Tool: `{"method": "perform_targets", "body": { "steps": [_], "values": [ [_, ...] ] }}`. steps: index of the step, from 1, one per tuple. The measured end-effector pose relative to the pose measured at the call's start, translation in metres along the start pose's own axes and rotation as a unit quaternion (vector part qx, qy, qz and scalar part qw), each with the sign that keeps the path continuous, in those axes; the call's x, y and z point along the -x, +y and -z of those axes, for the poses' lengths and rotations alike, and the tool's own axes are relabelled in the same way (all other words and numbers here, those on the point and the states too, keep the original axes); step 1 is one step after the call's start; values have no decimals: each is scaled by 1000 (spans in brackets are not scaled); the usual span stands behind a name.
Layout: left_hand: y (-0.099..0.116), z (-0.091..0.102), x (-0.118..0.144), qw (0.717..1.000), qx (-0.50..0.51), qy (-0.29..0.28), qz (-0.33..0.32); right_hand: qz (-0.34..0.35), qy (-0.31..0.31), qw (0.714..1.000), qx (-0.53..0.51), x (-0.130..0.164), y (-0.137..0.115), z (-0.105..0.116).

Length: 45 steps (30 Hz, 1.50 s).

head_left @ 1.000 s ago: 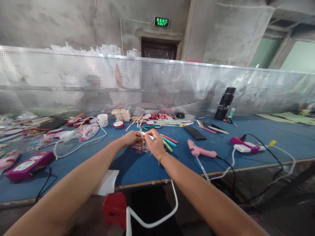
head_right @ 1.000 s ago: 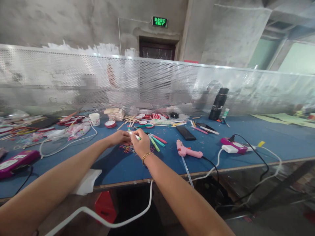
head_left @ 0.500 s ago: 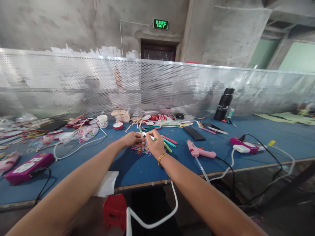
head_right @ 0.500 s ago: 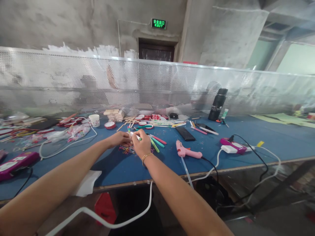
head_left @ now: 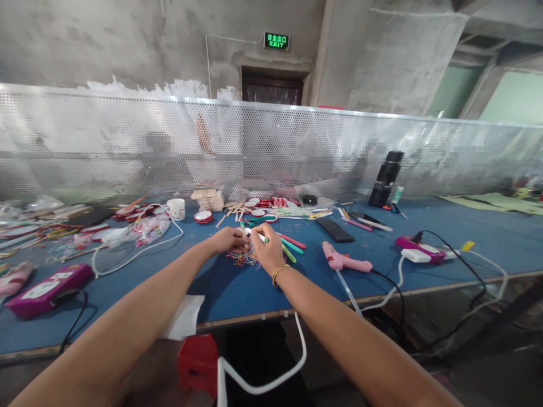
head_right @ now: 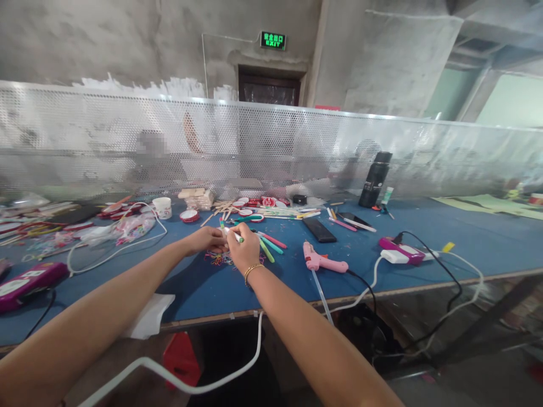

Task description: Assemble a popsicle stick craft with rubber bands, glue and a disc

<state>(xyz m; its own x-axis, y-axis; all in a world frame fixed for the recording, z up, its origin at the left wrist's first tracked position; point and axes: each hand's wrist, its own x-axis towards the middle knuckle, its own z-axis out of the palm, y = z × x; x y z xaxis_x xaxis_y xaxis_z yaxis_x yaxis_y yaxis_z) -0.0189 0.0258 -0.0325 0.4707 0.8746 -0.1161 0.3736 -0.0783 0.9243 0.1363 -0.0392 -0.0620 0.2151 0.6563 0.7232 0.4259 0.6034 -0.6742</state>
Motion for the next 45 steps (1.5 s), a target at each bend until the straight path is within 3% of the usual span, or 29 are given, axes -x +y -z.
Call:
{"method": "perform_targets", "body": {
  "steps": [5,11,18,45],
  "values": [
    [-1,1,-1,1000,6,-10,-7,6,-24,1000,-4,0,0,-1],
    [-1,1,-2,1000,-3,-7,-5,-1,-2,1000,16,0,2,0],
    [-1,0,-1,1000,-4,-10,-10,15,-27,999,11,0,0,0],
    [-2,1,-2,1000,-8,-4,-4,-2,-17,1000,15,0,0,0]
  ]
}}
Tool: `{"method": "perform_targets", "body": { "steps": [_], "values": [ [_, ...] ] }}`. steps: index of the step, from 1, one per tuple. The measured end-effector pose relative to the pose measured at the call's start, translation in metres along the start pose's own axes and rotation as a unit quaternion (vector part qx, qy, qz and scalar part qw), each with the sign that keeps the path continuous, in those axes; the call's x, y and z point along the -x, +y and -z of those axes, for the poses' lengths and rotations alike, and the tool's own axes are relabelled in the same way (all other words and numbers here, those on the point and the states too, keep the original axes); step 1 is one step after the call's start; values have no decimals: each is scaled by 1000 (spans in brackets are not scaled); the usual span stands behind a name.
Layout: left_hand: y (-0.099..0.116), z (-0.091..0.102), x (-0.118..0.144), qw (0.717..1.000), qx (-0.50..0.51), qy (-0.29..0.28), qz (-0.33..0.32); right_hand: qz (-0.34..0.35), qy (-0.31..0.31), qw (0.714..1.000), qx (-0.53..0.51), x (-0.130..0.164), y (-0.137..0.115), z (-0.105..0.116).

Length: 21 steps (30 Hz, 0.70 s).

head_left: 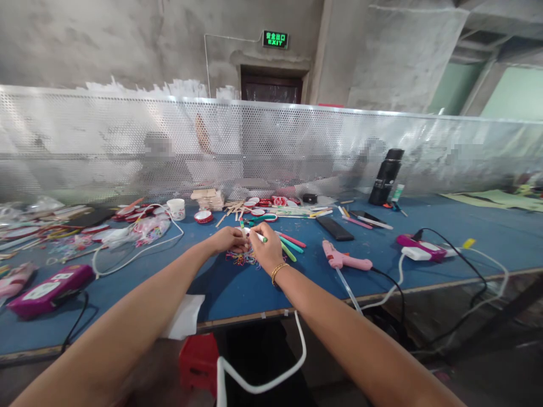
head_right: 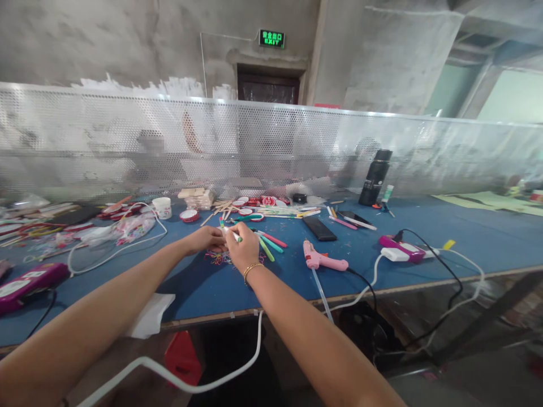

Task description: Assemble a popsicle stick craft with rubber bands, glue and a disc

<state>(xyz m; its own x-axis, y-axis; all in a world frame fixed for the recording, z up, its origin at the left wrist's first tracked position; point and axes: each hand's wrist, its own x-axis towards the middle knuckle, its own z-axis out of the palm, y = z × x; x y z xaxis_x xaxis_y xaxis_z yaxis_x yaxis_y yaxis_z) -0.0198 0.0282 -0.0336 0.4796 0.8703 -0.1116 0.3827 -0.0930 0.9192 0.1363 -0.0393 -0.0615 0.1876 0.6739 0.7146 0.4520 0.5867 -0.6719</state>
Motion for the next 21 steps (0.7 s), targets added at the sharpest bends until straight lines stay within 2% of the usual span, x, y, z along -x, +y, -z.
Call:
{"method": "perform_targets", "body": {
  "steps": [9,15,21],
  "values": [
    [1,-1,1,1000,6,-4,-2,14,-14,1000,3,1,1,-1],
    [2,-1,2,1000,2,1,5,5,9,1000,20,0,1,0],
    [4,-2,4,1000,5,-7,1,15,-7,1000,2,1,1,-1]
  ]
}}
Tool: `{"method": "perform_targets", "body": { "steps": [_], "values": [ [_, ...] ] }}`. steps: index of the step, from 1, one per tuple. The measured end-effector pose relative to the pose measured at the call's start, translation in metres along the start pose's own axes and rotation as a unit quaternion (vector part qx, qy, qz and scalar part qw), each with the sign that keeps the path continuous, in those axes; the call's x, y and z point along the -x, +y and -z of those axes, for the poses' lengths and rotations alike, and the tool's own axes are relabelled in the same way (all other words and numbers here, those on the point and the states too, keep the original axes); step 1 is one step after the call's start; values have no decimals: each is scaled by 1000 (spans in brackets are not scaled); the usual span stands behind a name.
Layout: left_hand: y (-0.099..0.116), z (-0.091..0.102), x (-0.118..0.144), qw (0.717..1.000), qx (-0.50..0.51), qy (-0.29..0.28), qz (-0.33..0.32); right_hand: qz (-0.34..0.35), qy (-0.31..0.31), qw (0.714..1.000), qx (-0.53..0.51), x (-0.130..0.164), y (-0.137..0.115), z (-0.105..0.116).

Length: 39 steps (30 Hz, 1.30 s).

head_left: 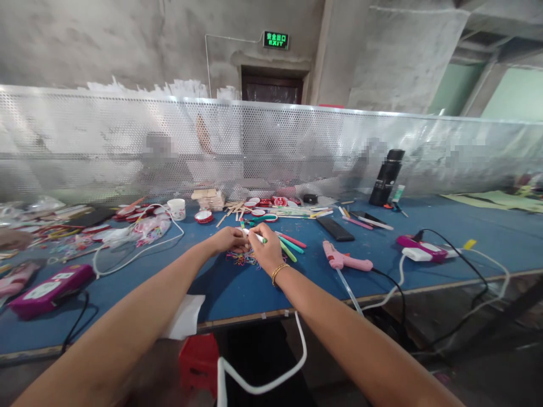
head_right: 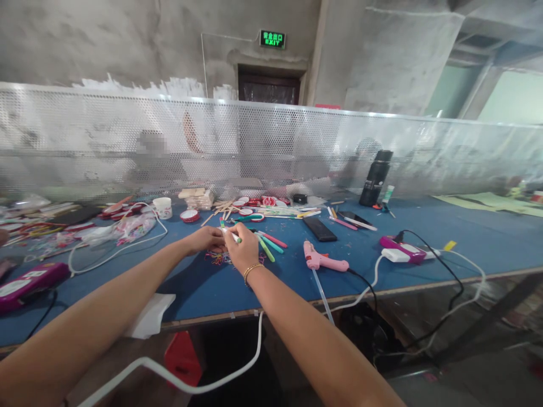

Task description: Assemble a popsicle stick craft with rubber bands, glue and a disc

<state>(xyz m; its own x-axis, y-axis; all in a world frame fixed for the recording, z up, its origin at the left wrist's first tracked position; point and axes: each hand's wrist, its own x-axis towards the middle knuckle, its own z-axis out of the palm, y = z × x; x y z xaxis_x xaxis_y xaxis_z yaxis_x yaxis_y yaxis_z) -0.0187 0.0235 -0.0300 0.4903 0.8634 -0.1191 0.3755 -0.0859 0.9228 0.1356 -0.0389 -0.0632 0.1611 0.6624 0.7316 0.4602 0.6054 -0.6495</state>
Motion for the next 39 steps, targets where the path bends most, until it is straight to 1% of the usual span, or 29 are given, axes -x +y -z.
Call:
{"method": "perform_targets", "body": {
  "steps": [3,7,14,21,26,32,39],
  "values": [
    [-1,1,-1,1000,-1,4,1,-1,0,1000,8,0,1,0],
    [-4,1,-4,1000,-4,8,1,-3,23,1000,13,-1,2,1],
    [-3,1,-2,1000,7,0,-4,-1,-4,1000,-7,0,-1,0],
    [-2,1,-2,1000,-5,2,4,-6,19,1000,8,0,0,0],
    [-2,1,-1,1000,-5,7,2,0,4,1000,1,0,-1,1],
    [-1,-1,-1,1000,0,11,12,-12,36,999,4,0,0,1],
    [0,-2,0,1000,-2,17,15,-19,32,999,-10,0,0,1]
  ]
}}
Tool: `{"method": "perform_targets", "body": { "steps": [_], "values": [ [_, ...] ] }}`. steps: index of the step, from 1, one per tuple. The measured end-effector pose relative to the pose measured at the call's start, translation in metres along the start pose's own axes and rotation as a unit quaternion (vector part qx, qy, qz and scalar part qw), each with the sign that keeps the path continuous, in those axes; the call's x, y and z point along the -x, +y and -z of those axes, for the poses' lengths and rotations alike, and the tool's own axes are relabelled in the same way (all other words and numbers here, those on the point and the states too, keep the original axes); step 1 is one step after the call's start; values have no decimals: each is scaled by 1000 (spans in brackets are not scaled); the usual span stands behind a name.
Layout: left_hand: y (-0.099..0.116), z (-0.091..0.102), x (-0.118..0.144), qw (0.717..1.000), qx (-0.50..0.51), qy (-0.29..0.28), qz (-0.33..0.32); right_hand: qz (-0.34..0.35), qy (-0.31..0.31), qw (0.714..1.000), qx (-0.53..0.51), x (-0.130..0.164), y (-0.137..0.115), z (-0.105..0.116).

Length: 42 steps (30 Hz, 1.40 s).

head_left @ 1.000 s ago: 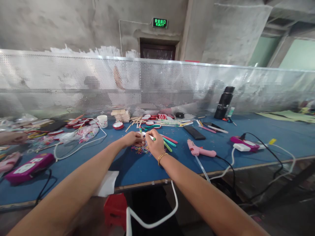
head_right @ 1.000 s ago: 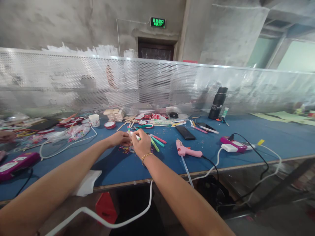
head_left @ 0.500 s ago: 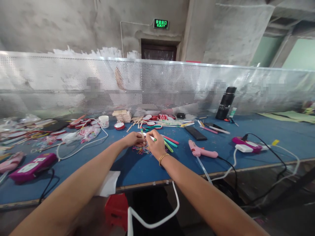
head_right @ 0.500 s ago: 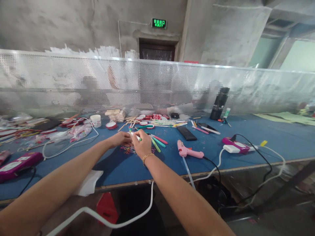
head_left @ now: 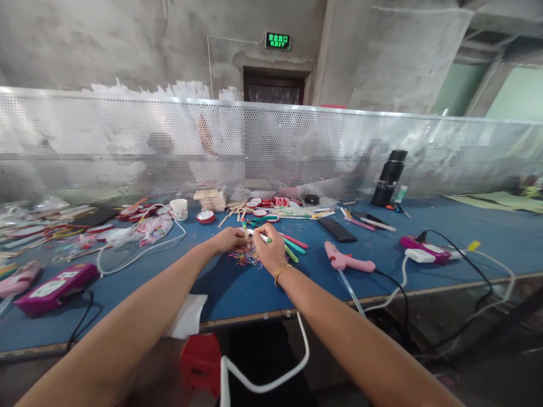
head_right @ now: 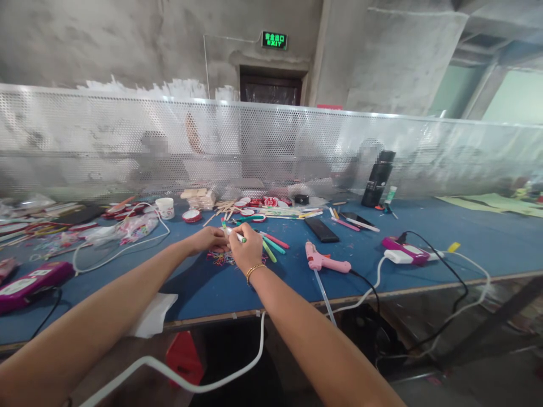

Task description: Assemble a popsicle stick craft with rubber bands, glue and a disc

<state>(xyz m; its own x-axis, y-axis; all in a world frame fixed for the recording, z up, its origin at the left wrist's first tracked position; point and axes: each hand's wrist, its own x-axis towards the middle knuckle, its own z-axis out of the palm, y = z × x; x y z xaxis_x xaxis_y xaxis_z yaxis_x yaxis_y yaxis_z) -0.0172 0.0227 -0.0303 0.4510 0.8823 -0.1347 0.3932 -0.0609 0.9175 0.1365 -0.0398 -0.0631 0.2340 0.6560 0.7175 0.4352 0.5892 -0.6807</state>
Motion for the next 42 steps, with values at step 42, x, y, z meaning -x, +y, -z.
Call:
{"method": "perform_targets", "body": {
  "steps": [42],
  "values": [
    [0,0,-1,1000,-15,3,-7,6,-13,999,28,0,1,0]
  ]
}}
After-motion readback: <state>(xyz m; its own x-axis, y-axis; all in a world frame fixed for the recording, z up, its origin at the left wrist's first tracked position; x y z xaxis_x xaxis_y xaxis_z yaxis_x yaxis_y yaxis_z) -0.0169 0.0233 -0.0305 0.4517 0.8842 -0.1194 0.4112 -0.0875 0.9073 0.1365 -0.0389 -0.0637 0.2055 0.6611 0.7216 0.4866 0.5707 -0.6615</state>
